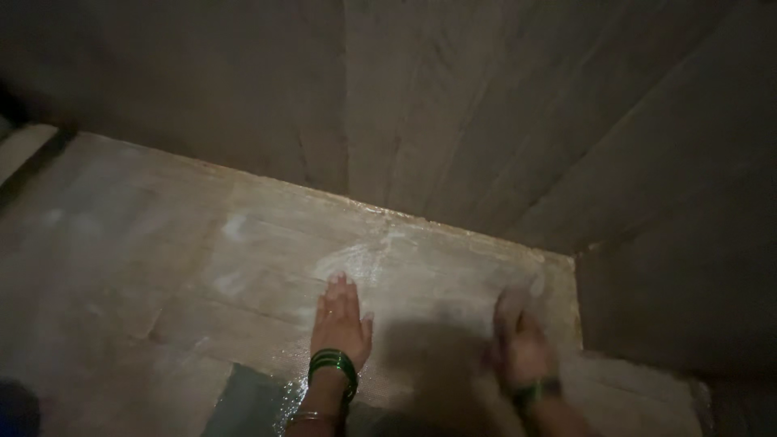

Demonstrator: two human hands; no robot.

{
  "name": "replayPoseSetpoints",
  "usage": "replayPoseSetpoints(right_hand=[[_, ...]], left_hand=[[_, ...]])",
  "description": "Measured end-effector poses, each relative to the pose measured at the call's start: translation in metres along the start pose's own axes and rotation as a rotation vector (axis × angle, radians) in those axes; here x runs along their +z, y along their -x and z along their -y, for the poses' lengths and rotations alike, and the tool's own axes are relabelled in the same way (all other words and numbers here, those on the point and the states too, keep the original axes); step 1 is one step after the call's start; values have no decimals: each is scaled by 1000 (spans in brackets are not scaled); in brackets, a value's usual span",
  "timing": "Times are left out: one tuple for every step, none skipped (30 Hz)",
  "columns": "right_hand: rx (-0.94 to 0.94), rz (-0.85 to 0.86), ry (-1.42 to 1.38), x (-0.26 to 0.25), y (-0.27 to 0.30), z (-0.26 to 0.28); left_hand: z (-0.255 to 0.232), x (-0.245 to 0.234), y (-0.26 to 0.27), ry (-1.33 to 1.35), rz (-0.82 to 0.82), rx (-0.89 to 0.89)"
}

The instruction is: The person scrubs the floor and the wall base using a stone-like tool by hand, then uses a blue bucket of water and a black cloth to rinse and wipe the area.

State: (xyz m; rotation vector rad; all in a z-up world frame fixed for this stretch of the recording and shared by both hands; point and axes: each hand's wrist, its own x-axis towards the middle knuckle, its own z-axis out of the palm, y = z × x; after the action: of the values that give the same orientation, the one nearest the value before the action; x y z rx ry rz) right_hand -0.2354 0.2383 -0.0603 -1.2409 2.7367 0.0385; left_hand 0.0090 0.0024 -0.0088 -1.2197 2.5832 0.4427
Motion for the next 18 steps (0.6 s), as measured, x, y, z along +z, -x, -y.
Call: replayPoseSetpoints(right_hand=[[-44,-39,-37,18,39,6],[-88,-79,-75,30,56,9],[-68,-54,-60,35,57,6],[-49,-30,-45,35,56,2],[-38,-12,-27,30,48,0],[-27,6,-10,22,36,-1],[-17,31,7,16,25,-2],[-8,55,24,10,11,-1],[30,-18,15,4,-15,2],[66,-91,6,-3,-41,3],[98,-43,-58,-11,-61,1],[128,7,-120,-16,-73,-2],[124,19,-102,-17,-73,-3],[120,31,-83,-16,-75,0],[122,36,-58,-18,-72,-2],[28,55,110,-9,-50,4],[-62,83,273,7,-15,13],[-58,73,119,17,21,21]], left_hand=[[1,0,4,-14,2,6],[2,-1,7,-28,5,12],[4,-1,10,-14,14,24],[7,0,14,1,22,36],[12,0,18,20,23,42],[19,1,22,21,29,38],[26,4,30,21,42,31],[33,7,36,22,55,24],[39,11,44,9,57,-4],[46,15,53,-5,60,-33],[51,18,59,-21,59,-62],[54,21,66,-13,28,-59],[55,26,75,-4,0,-56],[57,29,81,4,-28,-53],[58,31,81,-25,0,-50],[59,33,80,-56,26,-46],[59,33,80,-92,60,-40],[58,33,79,-77,43,-47]])
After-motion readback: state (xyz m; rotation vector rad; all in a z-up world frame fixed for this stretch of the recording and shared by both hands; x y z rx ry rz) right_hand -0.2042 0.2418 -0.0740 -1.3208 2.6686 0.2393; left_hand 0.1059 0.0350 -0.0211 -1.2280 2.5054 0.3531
